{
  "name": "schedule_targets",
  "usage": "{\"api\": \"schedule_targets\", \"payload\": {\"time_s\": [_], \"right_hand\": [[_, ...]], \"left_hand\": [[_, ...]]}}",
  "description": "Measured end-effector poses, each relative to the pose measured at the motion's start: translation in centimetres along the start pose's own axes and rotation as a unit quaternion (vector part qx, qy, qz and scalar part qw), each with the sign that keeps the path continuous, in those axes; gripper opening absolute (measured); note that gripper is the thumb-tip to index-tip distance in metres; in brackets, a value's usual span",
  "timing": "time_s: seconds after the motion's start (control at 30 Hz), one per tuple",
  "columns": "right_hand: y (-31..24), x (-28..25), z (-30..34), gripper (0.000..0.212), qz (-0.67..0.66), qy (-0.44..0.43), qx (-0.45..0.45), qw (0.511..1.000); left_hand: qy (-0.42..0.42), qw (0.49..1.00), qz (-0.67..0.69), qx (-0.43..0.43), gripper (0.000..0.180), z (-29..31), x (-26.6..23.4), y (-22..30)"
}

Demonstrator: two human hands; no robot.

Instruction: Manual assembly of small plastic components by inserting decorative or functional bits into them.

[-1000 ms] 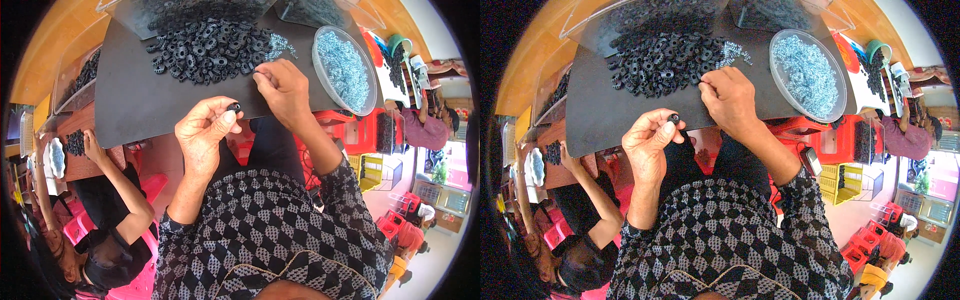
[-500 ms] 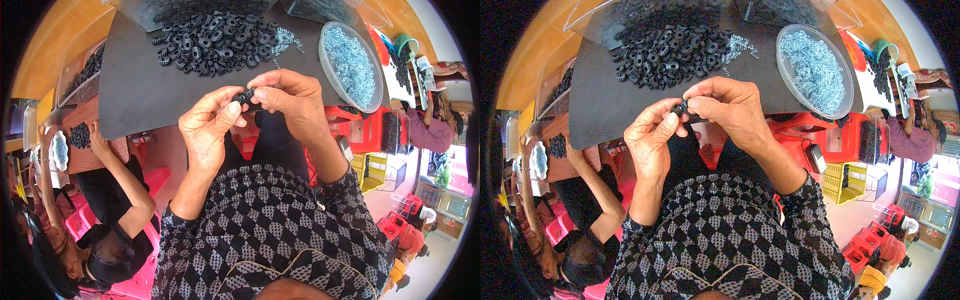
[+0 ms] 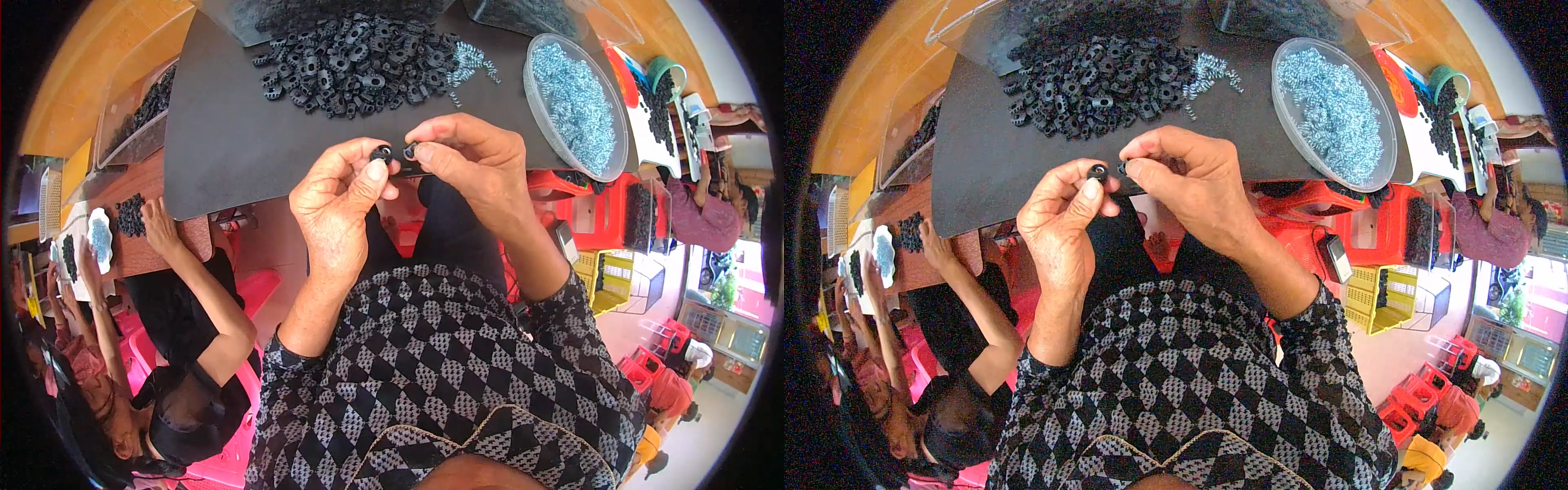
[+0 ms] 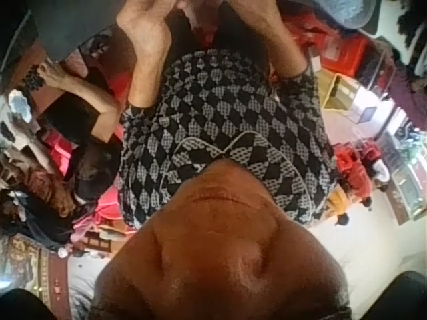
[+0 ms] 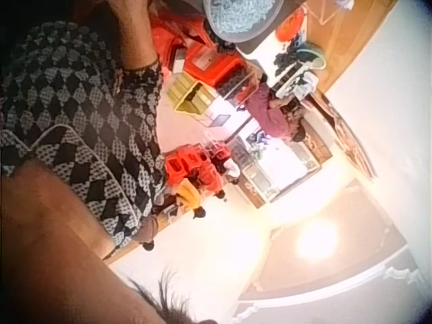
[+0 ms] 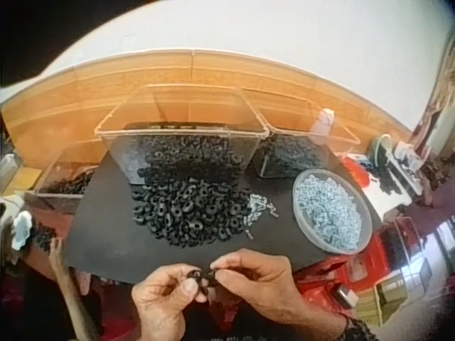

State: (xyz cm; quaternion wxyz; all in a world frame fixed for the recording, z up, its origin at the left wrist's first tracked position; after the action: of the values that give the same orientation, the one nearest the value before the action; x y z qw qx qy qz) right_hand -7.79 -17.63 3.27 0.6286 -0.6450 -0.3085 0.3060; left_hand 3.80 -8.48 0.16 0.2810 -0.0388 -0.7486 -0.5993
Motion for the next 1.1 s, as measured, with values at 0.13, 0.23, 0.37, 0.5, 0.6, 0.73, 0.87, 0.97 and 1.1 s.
{"api": "schedule_targets", "payload": {"time_s": [0.13,0.23,0.37,0.5,0.6,0.73,0.87,0.97,1.1], "right_hand": [[-0.3,0.7,0.1,0.011,0.051,0.004,-0.055,0.997],[0.0,0.9,0.2,0.012,0.061,0.01,-0.063,0.996],[-0.6,1.1,0.5,0.012,0.053,0.022,-0.085,0.995],[0.3,0.7,0.6,0.012,-0.018,0.043,-0.039,0.998],[-0.1,0.8,0.4,0.012,-0.013,0.009,-0.048,0.999],[0.1,1.4,0.4,0.007,0.048,-0.024,-0.021,0.998],[0.3,1.8,0.2,0.007,0.04,-0.036,-0.022,0.998],[0.4,1.9,0.2,0.008,0.036,-0.04,-0.006,0.999],[0.3,2.4,0.7,0.011,0.048,-0.055,0.023,0.997]], "left_hand": [[-0.009,1.0,-0.026,0.006,0.018,-0.1,0.7,0.2],[-0.013,1.0,-0.018,-0.002,0.018,0.3,0.7,-0.3],[-0.017,1.0,-0.013,-0.007,0.018,0.3,0.8,-0.3],[-0.025,1.0,-0.006,-0.006,0.018,0.1,0.8,-0.2],[-0.004,1.0,0.003,-0.001,0.018,0.1,0.4,0.3],[0.066,0.992,-0.08,0.065,0.018,0.4,-0.6,1.7],[0.012,0.995,-0.076,0.067,0.017,0.0,0.5,1.2],[0.013,0.992,-0.112,0.064,0.017,0.4,0.6,1.3],[0.037,0.957,-0.259,0.127,0.018,0.9,0.6,1.7]]}}
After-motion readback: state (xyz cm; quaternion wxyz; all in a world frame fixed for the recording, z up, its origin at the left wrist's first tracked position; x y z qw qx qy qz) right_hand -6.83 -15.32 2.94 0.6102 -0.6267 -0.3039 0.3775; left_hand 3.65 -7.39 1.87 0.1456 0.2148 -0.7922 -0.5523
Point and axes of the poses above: each hand's wrist, its own z-axis away from the middle knuckle, its own x-axis out of the palm, y = z × x, the point moved 10 cm from there along -z, towards the middle knuckle, and after that the axes turned 12 degrees about -y, right-handed, at the moved point
